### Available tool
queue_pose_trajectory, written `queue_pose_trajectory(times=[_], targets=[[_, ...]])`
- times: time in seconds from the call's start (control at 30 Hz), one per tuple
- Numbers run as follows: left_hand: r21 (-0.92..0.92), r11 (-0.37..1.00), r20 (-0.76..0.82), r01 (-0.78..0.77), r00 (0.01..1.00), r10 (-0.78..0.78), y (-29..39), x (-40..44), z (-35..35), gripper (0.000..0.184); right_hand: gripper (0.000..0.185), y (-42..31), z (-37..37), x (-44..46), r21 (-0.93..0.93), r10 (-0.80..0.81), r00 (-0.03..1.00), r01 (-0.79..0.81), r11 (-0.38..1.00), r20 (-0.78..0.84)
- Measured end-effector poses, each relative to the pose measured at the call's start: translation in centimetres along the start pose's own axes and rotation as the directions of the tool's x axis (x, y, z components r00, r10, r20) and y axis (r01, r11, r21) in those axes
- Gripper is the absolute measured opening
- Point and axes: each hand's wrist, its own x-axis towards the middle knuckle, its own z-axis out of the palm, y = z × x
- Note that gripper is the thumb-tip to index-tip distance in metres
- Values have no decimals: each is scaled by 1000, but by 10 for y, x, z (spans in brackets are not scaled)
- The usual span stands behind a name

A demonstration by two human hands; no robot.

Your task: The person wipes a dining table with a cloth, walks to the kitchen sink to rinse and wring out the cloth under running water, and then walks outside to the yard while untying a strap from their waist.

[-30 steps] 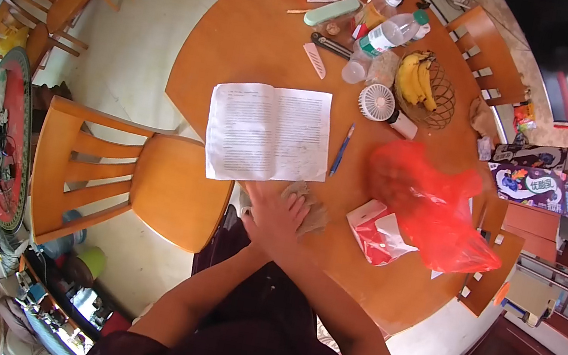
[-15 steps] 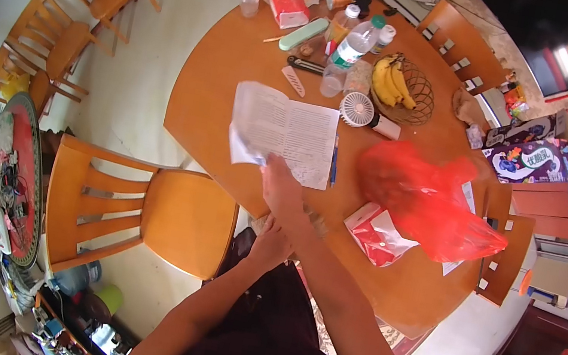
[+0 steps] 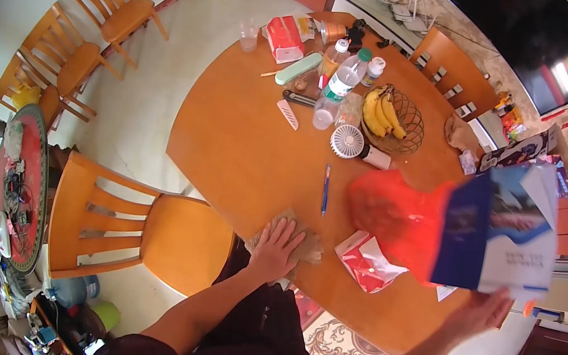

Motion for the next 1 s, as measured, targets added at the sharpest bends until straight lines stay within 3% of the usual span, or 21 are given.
queue_pose_trajectory(times=[0.07,0.13,0.2,0.27,0.3,0.33,0.4,0.43,0.47,0.53,0.57,0.6,0.63,0.7,0.73,0.8,0.9,1.0], targets=[[8,1000,36,13,999,-14,-13,28,-10,73,31,4,-12,13,-279,-166,986,152,948,-25],[-11,998,-32,67,997,-67,-37,65,-12,72,25,9,-10,17,-603,-287,958,241,761,22],[-6,988,-114,153,982,-153,-64,103,-18,72,25,33,-24,25,-869,-42,957,278,410,286],[13,961,-209,277,940,-269,-104,135,-30,71,24,67,-24,22,-926,197,917,301,227,347],[60,923,-223,381,906,-359,-131,148,-37,69,24,91,-25,16,-931,276,902,266,250,332],[105,870,-243,483,860,-448,-163,159,-46,67,22,134,-60,27,-892,372,811,407,196,452],[42,728,-320,684,700,-639,-226,174,-70,65,22,115,-20,8,-878,263,838,456,143,478],[43,687,-409,725,640,-650,-266,177,-74,65,22,105,6,-1,-871,203,847,477,119,492],[44,644,-493,764,577,-651,-296,181,-76,65,22,105,26,-2,-922,234,900,320,218,368],[8,548,-487,836,482,-728,-320,203,-80,66,21,94,95,-24,-825,285,890,155,544,356],[-9,501,-483,865,435,-760,-329,212,-82,66,20,93,139,-44,-766,338,843,128,630,419],[72,588,-434,805,557,-709,-327,219,-82,67,18,143,128,-51,-423,55,514,634,647,856],[141,667,-375,731,663,-648,-314,226,-80,67,22,145,188,-81,-456,231,559,305,836,797],[234,843,-218,485,871,-440,-280,231,-72,69,32,165,271,-116,-543,459,289,428,723,840],[253,918,-124,306,951,-282,-260,223,-67,71,45,198,301,-138,-274,164,329,324,905,930],[73,987,16,140,990,-142,-227,195,-82,71,61,202,371,-148,-431,339,272,466,773,901],[3,981,-49,192,980,-191,-216,157,-71,73,68,258,413,-160,-526,341,401,627,575,851],[-65,963,-74,263,961,-268,-209,148,-69,73,65,261,430,-150,-529,480,307,722,445,822]])
